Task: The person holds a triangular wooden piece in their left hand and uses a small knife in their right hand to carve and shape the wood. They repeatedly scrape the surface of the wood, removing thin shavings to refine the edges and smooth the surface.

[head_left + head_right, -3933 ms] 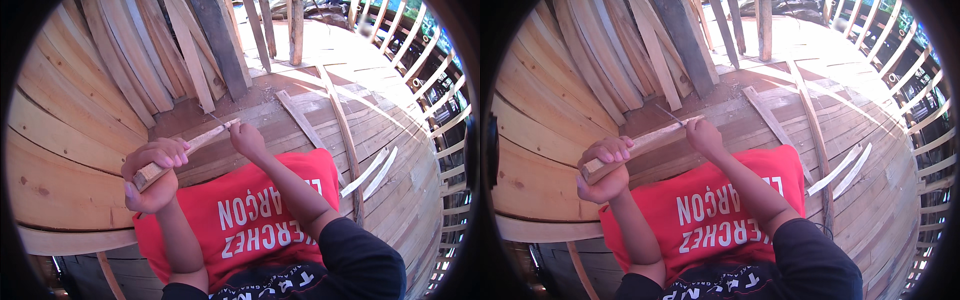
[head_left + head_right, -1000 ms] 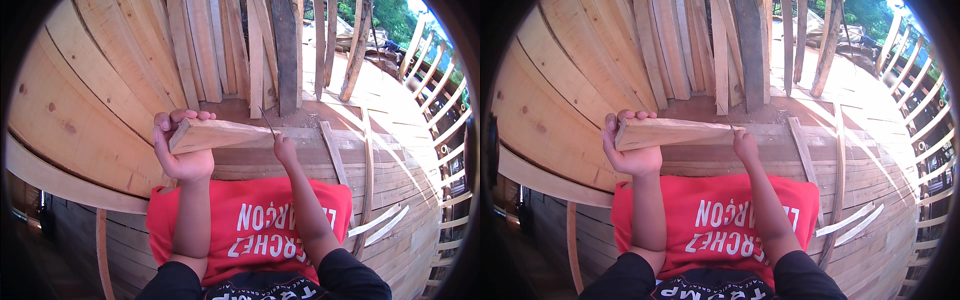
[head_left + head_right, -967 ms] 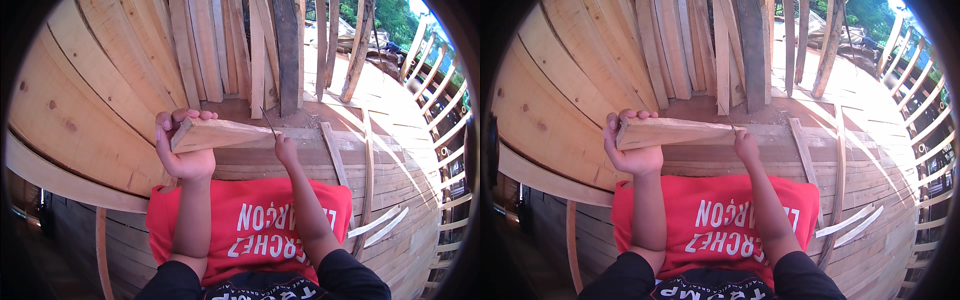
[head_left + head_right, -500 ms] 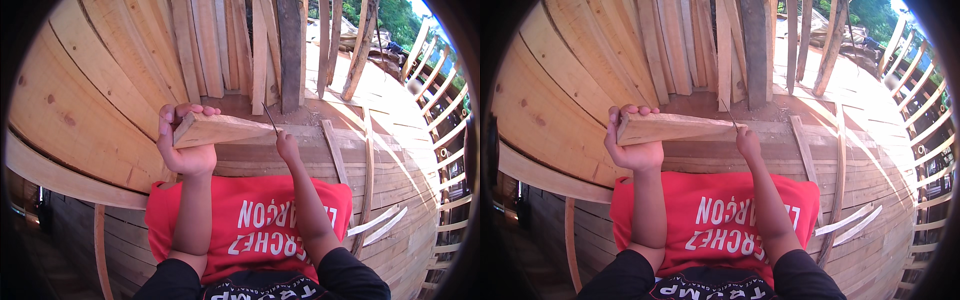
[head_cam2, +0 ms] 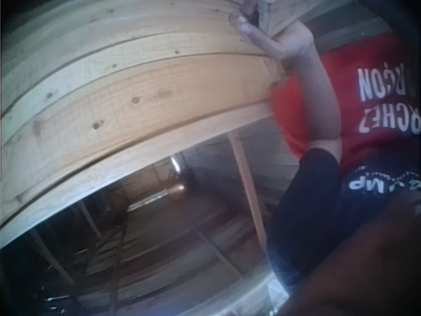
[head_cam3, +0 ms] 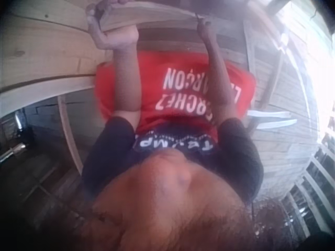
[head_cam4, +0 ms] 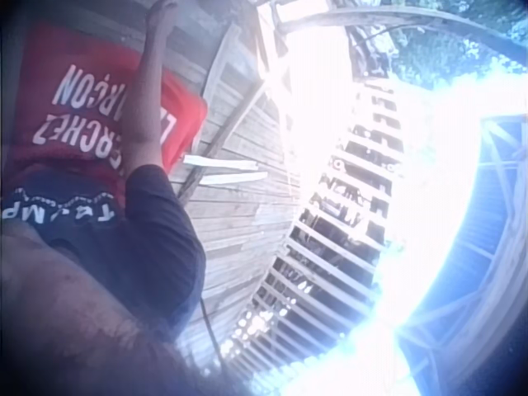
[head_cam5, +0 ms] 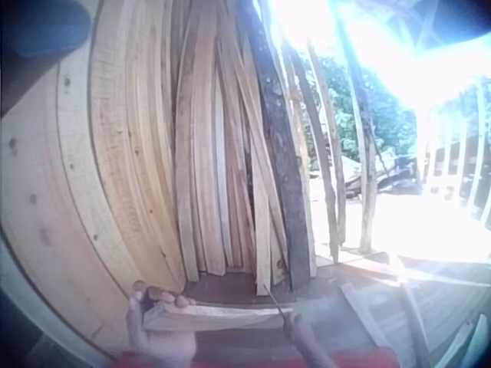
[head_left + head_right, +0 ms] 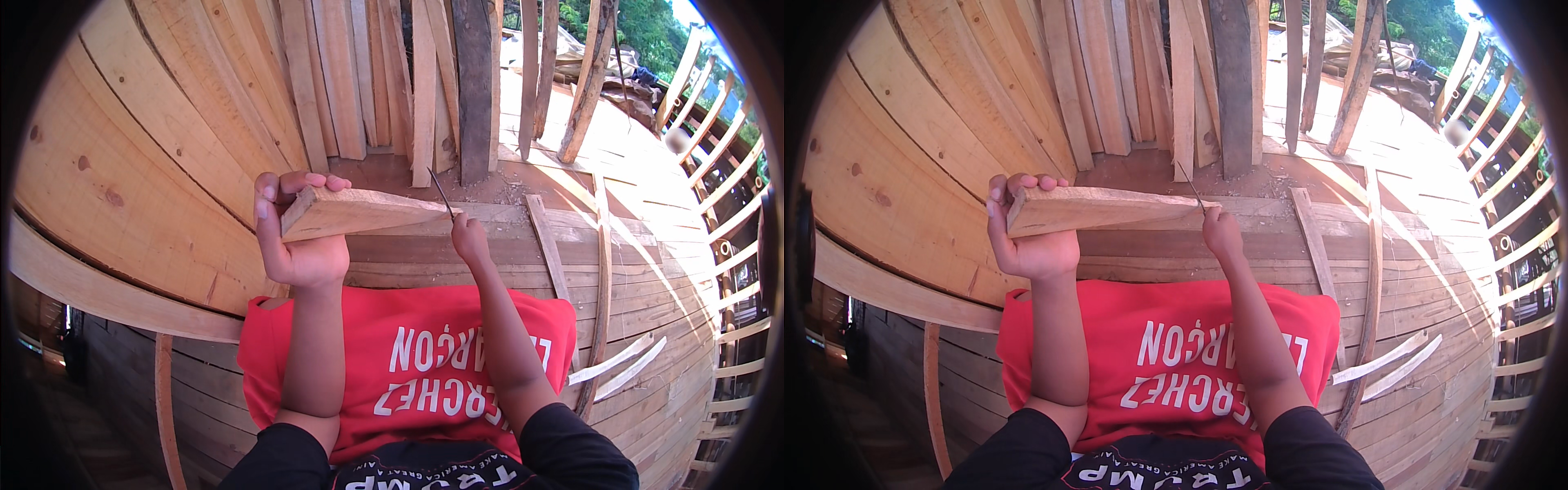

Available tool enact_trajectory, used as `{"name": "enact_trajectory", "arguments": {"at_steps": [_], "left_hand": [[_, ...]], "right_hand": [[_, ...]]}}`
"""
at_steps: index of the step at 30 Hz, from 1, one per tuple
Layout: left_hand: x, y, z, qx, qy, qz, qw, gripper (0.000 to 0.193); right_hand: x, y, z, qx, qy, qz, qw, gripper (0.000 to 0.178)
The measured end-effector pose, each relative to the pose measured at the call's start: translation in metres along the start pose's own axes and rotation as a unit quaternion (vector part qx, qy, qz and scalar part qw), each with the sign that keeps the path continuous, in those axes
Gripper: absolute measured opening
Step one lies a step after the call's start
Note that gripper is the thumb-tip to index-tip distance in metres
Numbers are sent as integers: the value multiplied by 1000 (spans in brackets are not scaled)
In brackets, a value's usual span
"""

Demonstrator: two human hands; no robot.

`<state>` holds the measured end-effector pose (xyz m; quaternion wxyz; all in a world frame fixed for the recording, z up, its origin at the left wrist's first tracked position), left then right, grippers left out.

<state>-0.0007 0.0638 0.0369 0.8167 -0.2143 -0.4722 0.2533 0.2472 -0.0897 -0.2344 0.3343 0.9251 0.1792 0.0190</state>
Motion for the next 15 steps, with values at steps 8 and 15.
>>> {"name": "enact_trajectory", "arguments": {"at_steps": [8,15], "left_hand": [[1,2,2,0,-5,-4,1000,19],[-1,1,8,48,-109,18,993,28]], "right_hand": [[5,-6,7,-23,26,-9,999,45],[0,-1,-2,-7,16,-22,1000,48]]}}
Point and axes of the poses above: each hand's wrist, its own x-axis towards the middle knuckle, its own y-axis out of the back of the hand, z = x × y, the point moved 7 cm from there along x, towards the middle knuckle, and after that the axes turned 1 degree about -x, right-handed, at the moved point
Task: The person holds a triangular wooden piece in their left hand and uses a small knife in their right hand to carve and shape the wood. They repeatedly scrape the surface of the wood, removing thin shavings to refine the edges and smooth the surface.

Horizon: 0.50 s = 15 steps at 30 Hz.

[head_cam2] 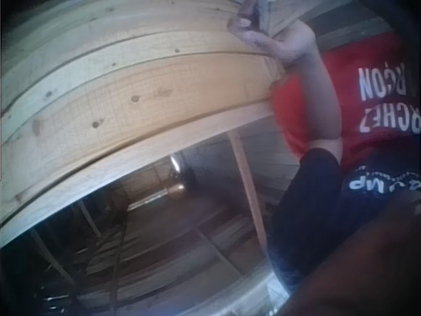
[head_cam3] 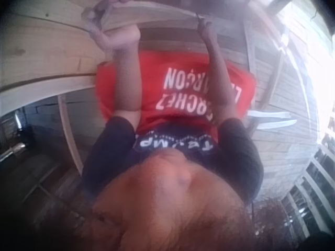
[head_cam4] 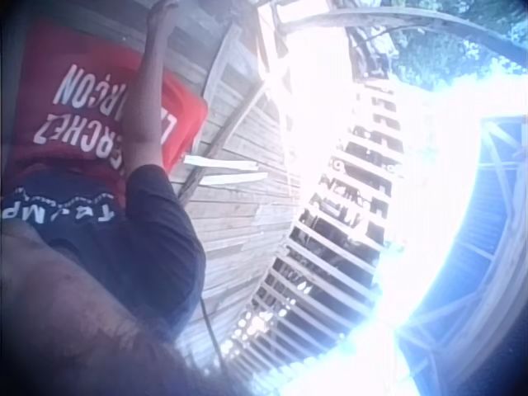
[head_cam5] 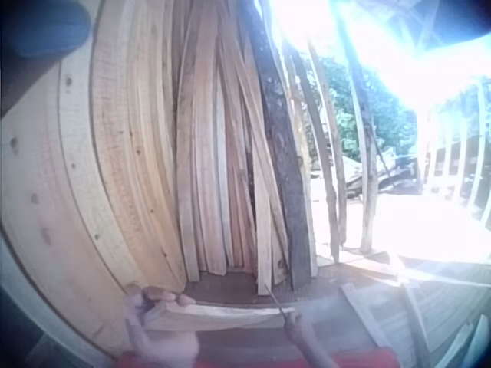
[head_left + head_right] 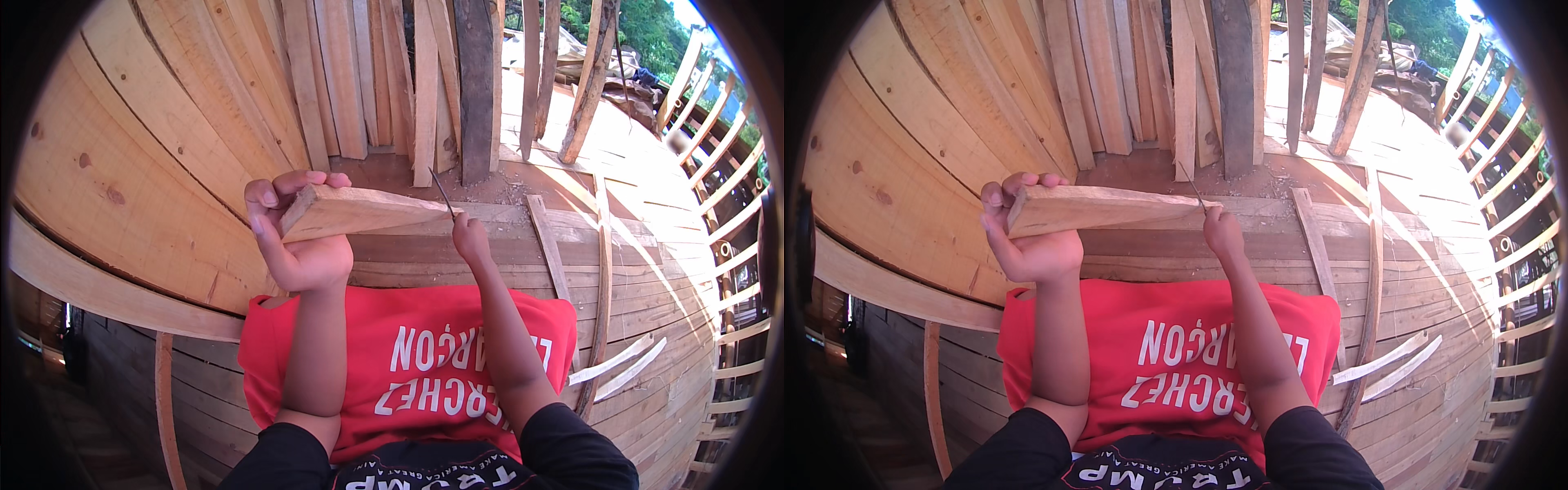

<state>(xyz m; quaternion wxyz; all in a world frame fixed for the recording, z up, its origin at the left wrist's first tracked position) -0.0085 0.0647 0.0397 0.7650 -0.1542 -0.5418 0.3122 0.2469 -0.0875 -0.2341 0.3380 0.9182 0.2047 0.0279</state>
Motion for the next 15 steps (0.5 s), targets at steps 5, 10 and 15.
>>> {"name": "enact_trajectory", "arguments": {"at_steps": [5,10,15], "left_hand": [[-7,-21,16,207,-168,-8,964,47],[-10,-21,19,249,-231,28,940,54],[-12,-26,21,378,-300,49,874,52]], "right_hand": [[-6,2,-10,5,13,21,1000,53],[-6,3,-10,-4,0,15,1000,61],[-4,0,-12,-5,-3,15,1000,61]]}}
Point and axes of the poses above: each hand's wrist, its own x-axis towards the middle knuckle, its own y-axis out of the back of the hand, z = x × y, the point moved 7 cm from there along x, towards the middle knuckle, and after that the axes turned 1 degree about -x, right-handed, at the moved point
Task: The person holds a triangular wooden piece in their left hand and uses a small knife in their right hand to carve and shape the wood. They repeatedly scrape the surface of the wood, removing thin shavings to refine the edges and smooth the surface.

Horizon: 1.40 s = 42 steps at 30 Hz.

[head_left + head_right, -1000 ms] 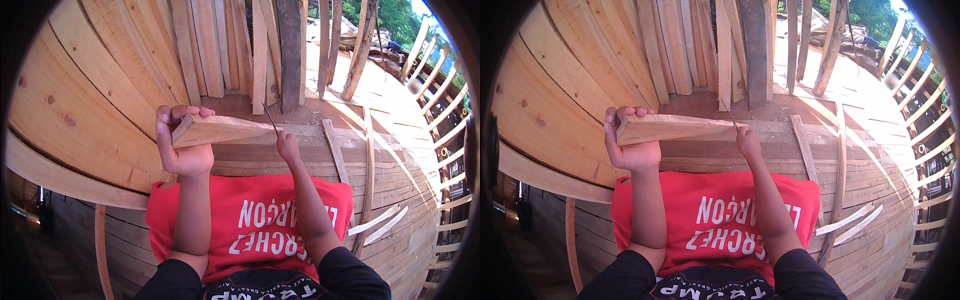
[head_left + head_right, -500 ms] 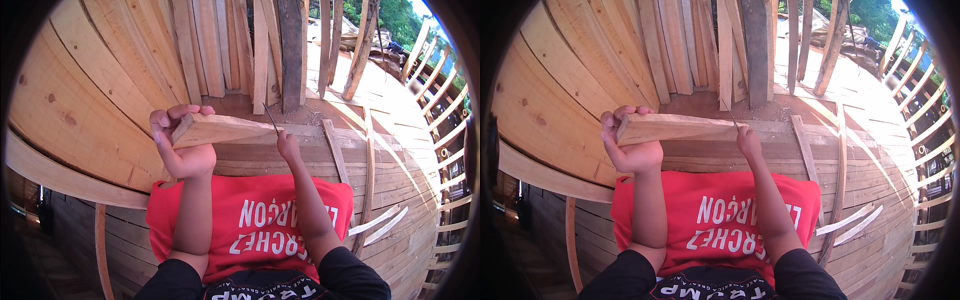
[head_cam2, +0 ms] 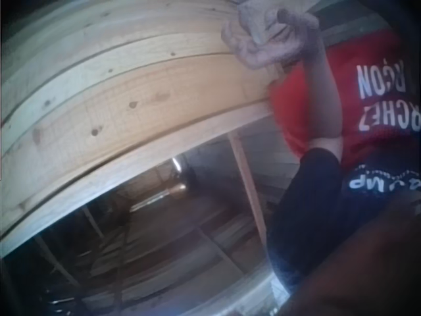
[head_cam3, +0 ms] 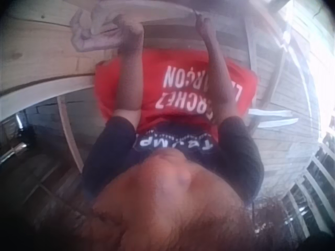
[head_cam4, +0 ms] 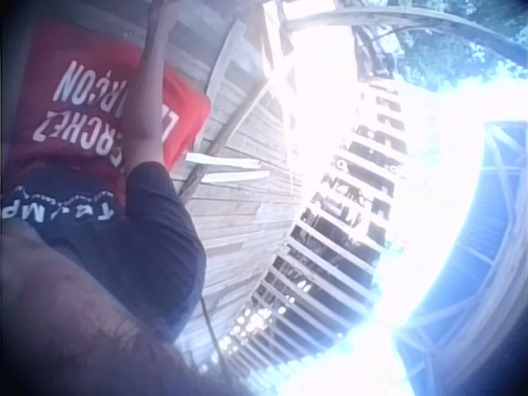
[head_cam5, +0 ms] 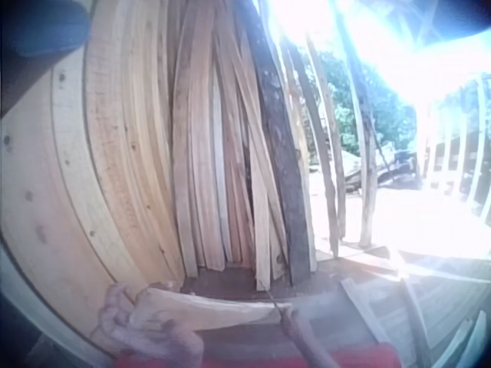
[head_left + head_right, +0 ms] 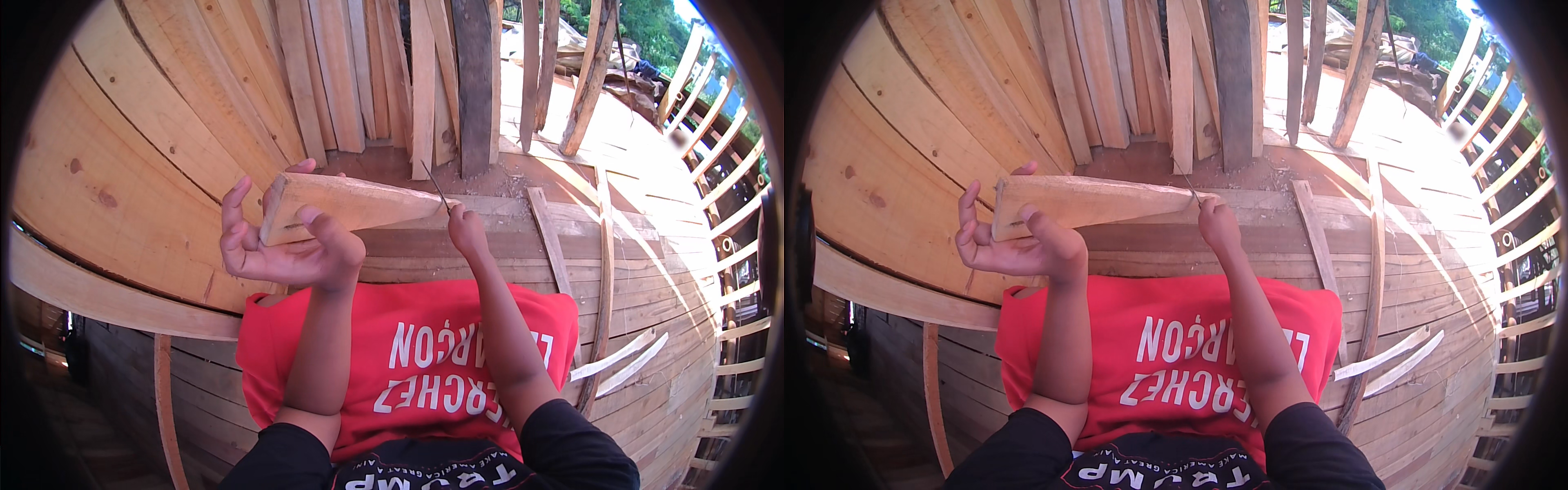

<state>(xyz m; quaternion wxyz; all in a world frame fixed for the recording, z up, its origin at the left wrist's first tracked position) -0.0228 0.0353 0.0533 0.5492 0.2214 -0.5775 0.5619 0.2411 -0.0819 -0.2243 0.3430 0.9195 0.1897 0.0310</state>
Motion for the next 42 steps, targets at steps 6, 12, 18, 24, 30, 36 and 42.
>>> {"name": "enact_trajectory", "arguments": {"at_steps": [6,12,18,24,30,36,42], "left_hand": [[-1,-1,-2,-65,35,-13,997,55],[-9,-2,-32,-254,323,27,911,56],[-15,-7,-48,-358,403,-136,831,62],[-24,-6,-47,-424,391,-121,808,74],[-26,-6,-47,-378,405,-114,825,65],[-29,-21,-32,-379,414,-138,816,61],[-30,-5,-45,-358,421,-97,827,62]], "right_hand": [[6,-5,6,-29,1,-10,1000,60],[-13,9,-30,-35,-22,-33,999,59],[-8,9,-4,-46,-50,42,997,57],[-24,17,-31,-47,-38,26,998,57],[-34,24,-47,-25,-2,31,999,59],[-13,14,6,16,-8,64,998,58],[-58,30,-81,-35,3,21,999,56]]}}
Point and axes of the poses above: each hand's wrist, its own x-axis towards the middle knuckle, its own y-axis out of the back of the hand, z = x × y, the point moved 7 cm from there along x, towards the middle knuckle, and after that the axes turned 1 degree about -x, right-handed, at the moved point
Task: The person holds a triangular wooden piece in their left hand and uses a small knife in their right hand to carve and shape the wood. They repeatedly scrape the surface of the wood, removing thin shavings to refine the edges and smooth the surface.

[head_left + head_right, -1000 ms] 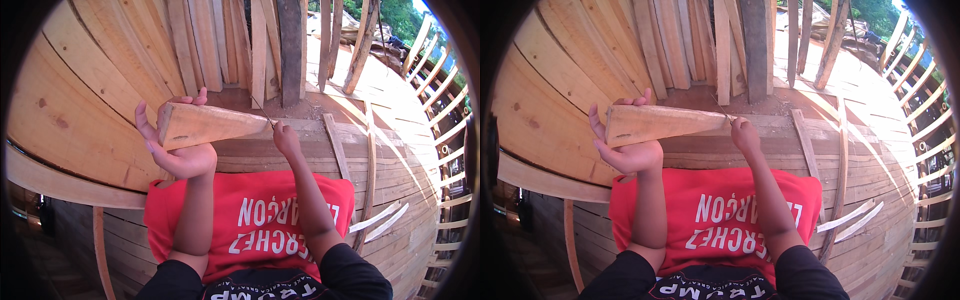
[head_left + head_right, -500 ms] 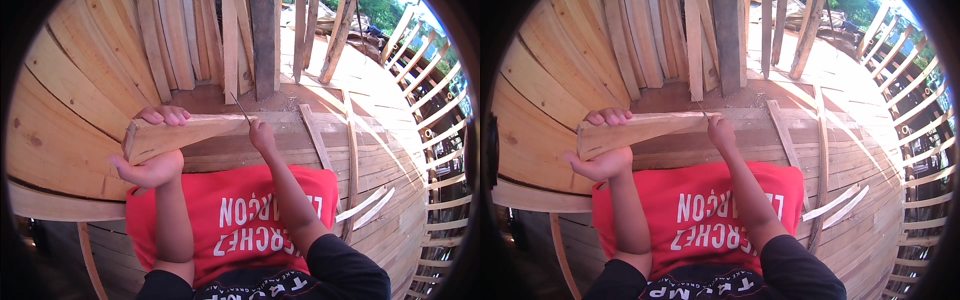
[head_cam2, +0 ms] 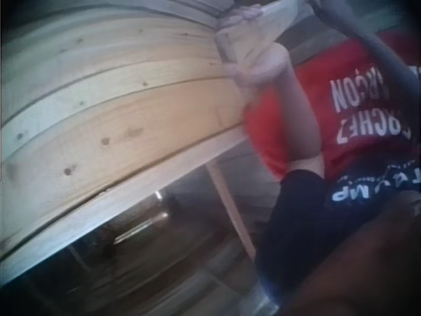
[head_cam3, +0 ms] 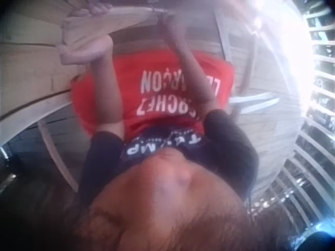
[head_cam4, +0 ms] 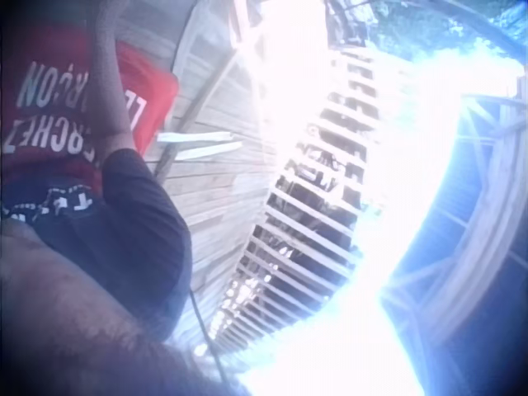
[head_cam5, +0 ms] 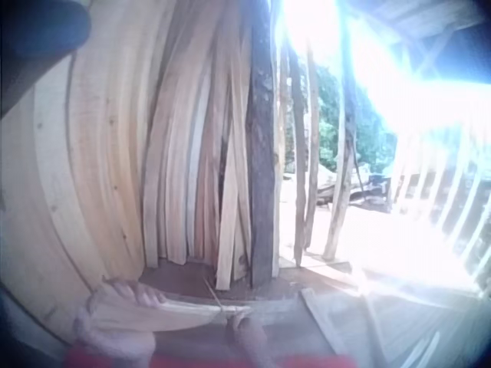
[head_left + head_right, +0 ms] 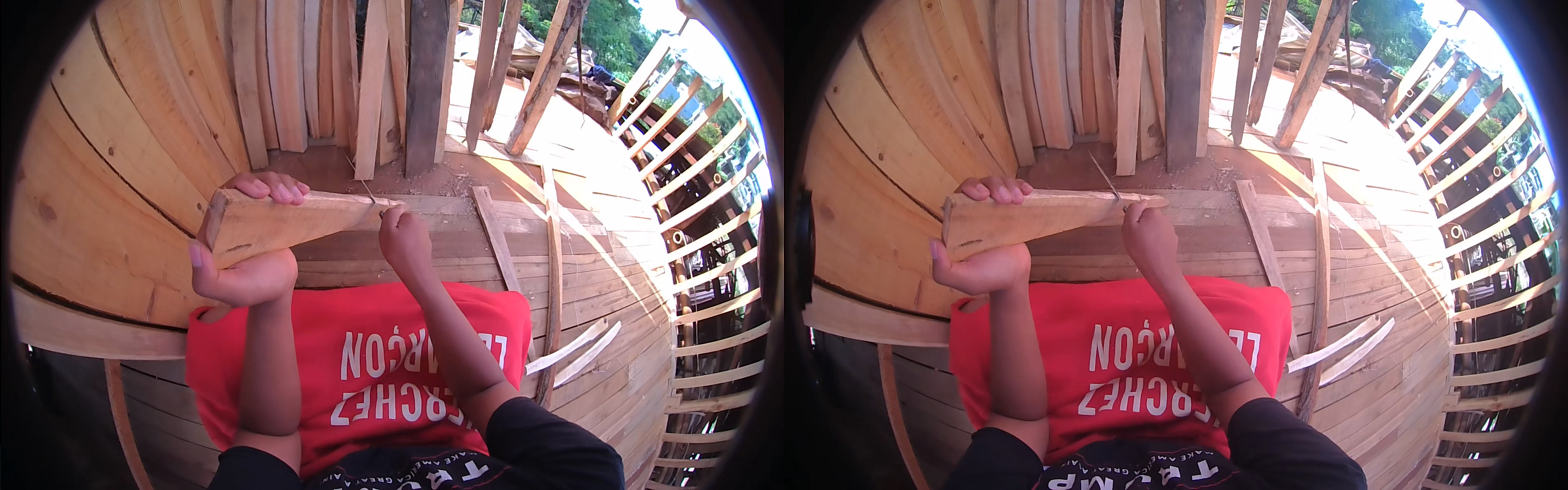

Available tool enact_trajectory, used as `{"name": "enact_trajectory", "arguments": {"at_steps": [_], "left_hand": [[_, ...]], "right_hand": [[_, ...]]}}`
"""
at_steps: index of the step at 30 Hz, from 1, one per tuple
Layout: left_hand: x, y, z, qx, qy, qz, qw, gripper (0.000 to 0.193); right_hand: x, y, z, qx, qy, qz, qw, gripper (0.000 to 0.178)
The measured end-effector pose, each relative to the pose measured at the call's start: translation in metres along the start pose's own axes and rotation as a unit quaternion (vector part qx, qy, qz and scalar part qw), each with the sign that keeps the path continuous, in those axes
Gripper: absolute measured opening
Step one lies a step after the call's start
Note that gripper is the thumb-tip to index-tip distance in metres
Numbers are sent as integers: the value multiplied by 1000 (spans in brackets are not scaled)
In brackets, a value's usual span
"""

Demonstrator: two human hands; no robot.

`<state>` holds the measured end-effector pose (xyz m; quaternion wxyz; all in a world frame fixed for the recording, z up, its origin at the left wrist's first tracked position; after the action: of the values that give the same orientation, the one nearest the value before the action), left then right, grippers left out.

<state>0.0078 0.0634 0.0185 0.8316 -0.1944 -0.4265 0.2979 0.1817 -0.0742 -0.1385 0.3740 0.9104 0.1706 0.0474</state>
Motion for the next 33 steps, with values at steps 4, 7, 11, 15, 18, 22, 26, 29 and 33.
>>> {"name": "enact_trajectory", "arguments": {"at_steps": [4,7,11,15,18,22,26,29,33], "left_hand": [[-4,-23,-7,-14,19,-33,999,63],[-9,-22,-4,4,-4,-11,1000,63],[-4,-8,-2,0,-18,-26,1000,66],[-12,-35,-9,-17,-10,-64,998,73],[-11,-36,-8,-22,-28,-75,997,73],[-3,-17,-2,27,-12,-62,998,66],[-5,-45,2,23,-4,-138,990,66],[-7,-45,-3,-13,4,-165,986,65],[-5,-18,0,-15,-12,-84,996,65]], "right_hand": [[43,-17,82,-36,-68,57,995,56],[35,-18,71,-13,-22,86,996,57],[7,-3,13,-7,31,27,999,58],[31,-10,64,-38,10,94,995,57],[40,-12,73,-42,-19,123,991,58],[-4,6,9,-18,25,54,998,57],[19,-2,44,-45,33,100,993,56],[43,-11,79,-46,19,144,988,57],[4,-2,17,-21,41,34,998,57]]}}
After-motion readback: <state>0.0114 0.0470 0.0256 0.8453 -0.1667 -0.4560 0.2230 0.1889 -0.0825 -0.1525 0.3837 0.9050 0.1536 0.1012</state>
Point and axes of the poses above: each hand's wrist, its own x-axis towards the middle knuckle, its own y-axis out of the back of the hand, z = x × y, the point moved 7 cm from there along x, towards the middle knuckle, and after that the axes turned 1 degree about -x, right-handed, at the moved point
